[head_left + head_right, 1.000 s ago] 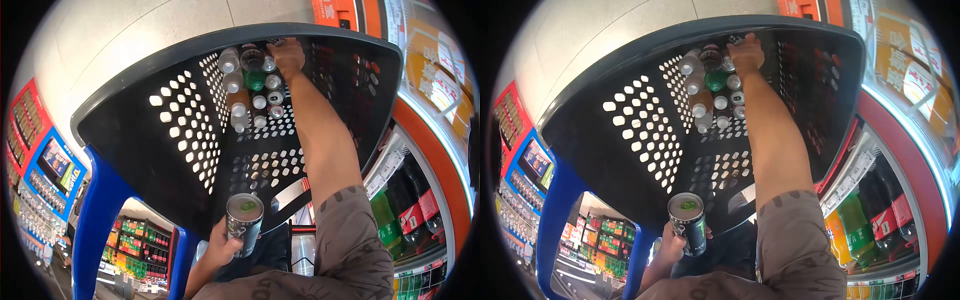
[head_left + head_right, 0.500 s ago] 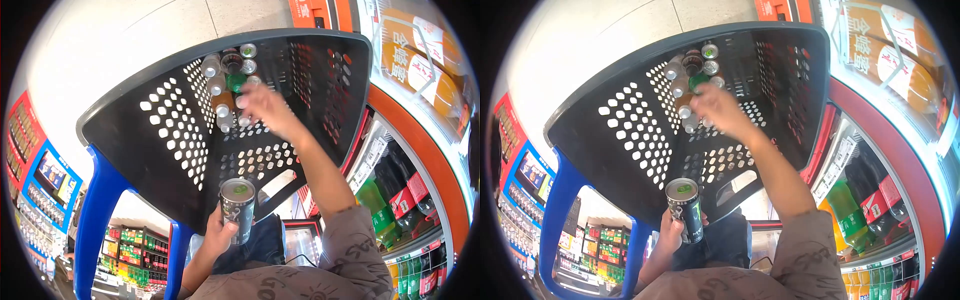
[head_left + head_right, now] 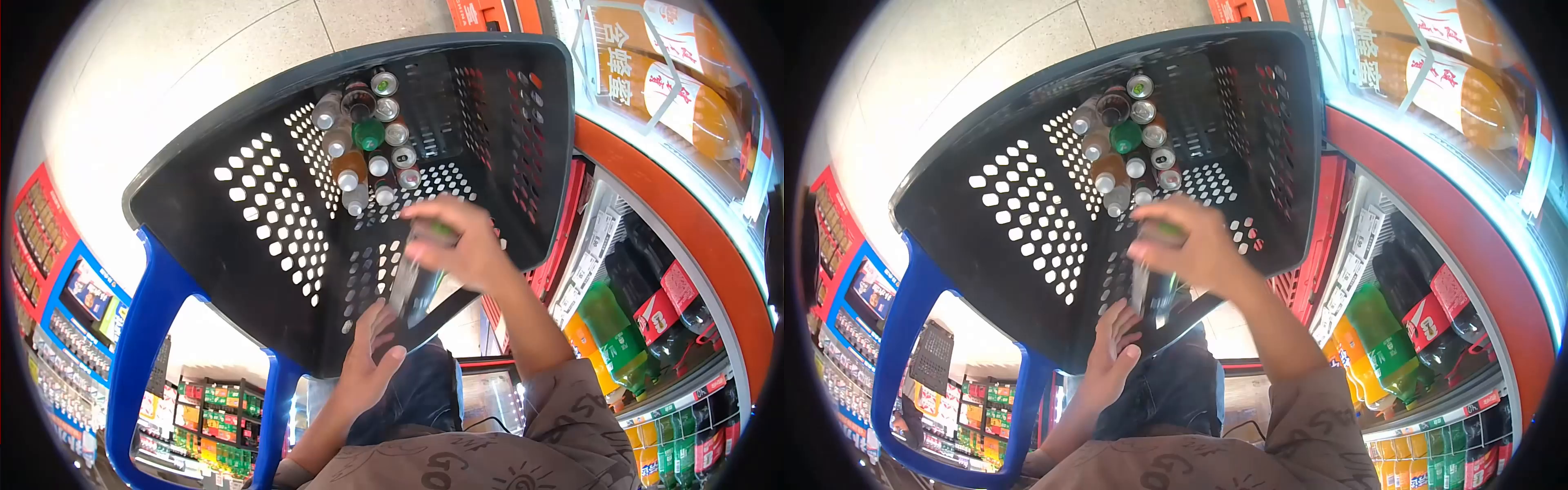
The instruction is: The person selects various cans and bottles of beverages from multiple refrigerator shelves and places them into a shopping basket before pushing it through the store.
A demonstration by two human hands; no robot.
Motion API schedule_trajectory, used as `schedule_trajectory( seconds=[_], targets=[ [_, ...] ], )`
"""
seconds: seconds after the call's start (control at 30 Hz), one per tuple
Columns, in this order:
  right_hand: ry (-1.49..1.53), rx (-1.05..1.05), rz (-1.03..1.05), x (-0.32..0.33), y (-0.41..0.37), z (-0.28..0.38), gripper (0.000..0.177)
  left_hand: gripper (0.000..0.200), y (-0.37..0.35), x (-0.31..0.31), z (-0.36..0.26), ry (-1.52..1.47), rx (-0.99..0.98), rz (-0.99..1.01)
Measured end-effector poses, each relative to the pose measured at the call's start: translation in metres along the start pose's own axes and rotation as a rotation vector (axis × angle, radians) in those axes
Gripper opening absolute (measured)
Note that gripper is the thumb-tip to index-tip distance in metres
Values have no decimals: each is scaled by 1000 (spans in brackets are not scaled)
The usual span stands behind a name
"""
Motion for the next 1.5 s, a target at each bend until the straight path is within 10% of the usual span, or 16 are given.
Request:
schedule_trajectory(
  seconds=[0.27,0.67,1.1,1.5],
  targets=[
    [-838,-255,-330,83,57,-128,43,44,-1,0,8,78,18,26],
    [-699,-595,-208,29,90,-280,51,31,3,4,9,75,83,21],
    [-646,-366,-278,23,27,-175,39,22,-22,-10,5,145,3,29],
    [-360,-199,-499,-68,-242,23,34,41,-104,-63,-42,406,-128,148]
  ],
)
Point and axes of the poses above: each hand's wrist, its own y-axis towards the middle knuckle, its own x-axis out of the back of the hand, z = x × y, the point moved 5 cm from there along y, towards the middle knuckle, and after that the axes turned 9 degrees about z, right-handed, at the moved point
